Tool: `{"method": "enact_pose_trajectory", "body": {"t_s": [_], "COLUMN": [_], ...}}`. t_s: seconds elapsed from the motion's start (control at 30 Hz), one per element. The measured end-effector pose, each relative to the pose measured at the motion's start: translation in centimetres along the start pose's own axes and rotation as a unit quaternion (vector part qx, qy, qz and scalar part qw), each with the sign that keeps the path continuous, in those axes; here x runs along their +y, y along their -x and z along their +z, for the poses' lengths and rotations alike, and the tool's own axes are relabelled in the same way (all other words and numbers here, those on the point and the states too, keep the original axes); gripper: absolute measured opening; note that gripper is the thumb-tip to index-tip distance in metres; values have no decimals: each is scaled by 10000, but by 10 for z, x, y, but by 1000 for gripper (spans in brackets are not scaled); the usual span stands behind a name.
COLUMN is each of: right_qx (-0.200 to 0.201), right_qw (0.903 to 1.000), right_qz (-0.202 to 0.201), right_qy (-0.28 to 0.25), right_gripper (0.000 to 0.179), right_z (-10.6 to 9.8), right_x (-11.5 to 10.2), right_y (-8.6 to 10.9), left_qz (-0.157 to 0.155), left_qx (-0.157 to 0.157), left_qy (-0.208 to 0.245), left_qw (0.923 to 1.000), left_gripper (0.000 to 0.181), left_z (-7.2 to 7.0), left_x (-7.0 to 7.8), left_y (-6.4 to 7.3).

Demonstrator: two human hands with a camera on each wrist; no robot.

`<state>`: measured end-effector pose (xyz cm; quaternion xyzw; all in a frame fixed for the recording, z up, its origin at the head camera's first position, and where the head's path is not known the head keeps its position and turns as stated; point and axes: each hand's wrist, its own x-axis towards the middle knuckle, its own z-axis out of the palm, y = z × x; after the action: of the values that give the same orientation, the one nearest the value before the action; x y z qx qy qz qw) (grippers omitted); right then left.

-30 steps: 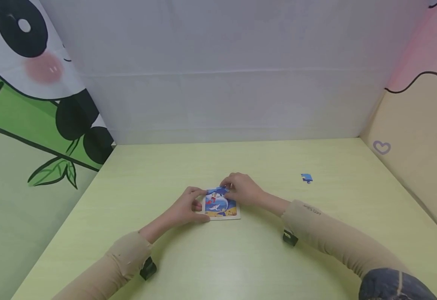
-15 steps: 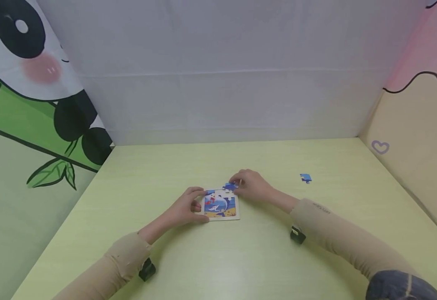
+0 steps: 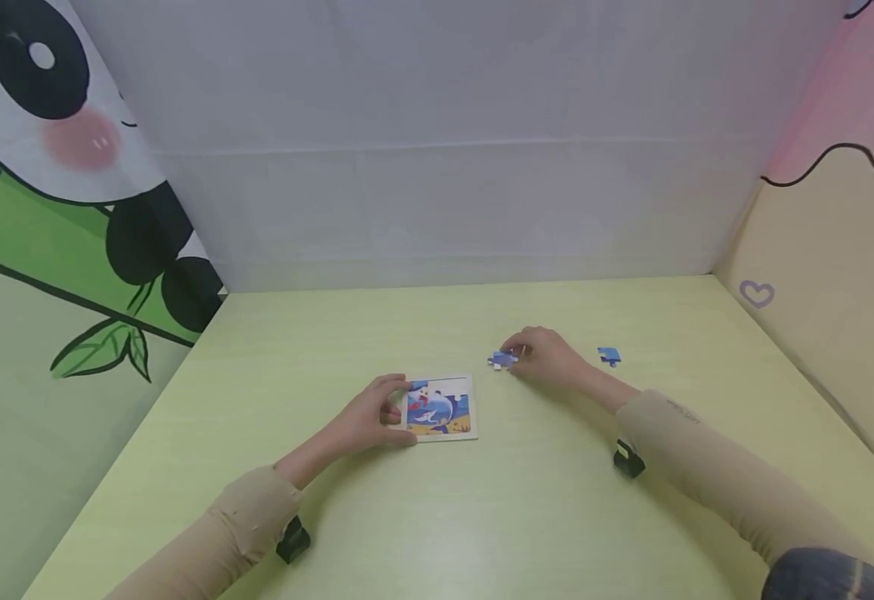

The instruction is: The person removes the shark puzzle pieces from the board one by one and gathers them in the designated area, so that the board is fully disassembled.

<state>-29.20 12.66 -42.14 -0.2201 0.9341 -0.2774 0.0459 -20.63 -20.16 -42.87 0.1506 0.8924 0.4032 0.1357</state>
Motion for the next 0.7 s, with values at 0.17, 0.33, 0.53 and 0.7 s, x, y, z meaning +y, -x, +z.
{"method": "enact_pose_trajectory", "body": {"t_s": [0.17,0.33,0.53,0.7], "right_qx": [78,116,-175,-298], "right_qw": [10000,9999,9997,9994], "right_qz": [15,-61,-162,-167], "right_qy": [-52,-49,9,-8], "right_gripper": [31,30,31,33], "right_z": [-14,-27,-41,-53], "right_x": [24,46,66,77], "right_y": [7,14,21,28], "left_qz": [-78,-102,-112,-88], "left_qx": [68,106,75,75], "left_qy": [17,22,68,111], "left_qw": [9999,9999,9999,9999], "left_gripper": [93,95,95,95], "left_z": [0,0,1,1], "left_x": [1,0,-1,-1], "left_y": [1,0,-1,-1]}}
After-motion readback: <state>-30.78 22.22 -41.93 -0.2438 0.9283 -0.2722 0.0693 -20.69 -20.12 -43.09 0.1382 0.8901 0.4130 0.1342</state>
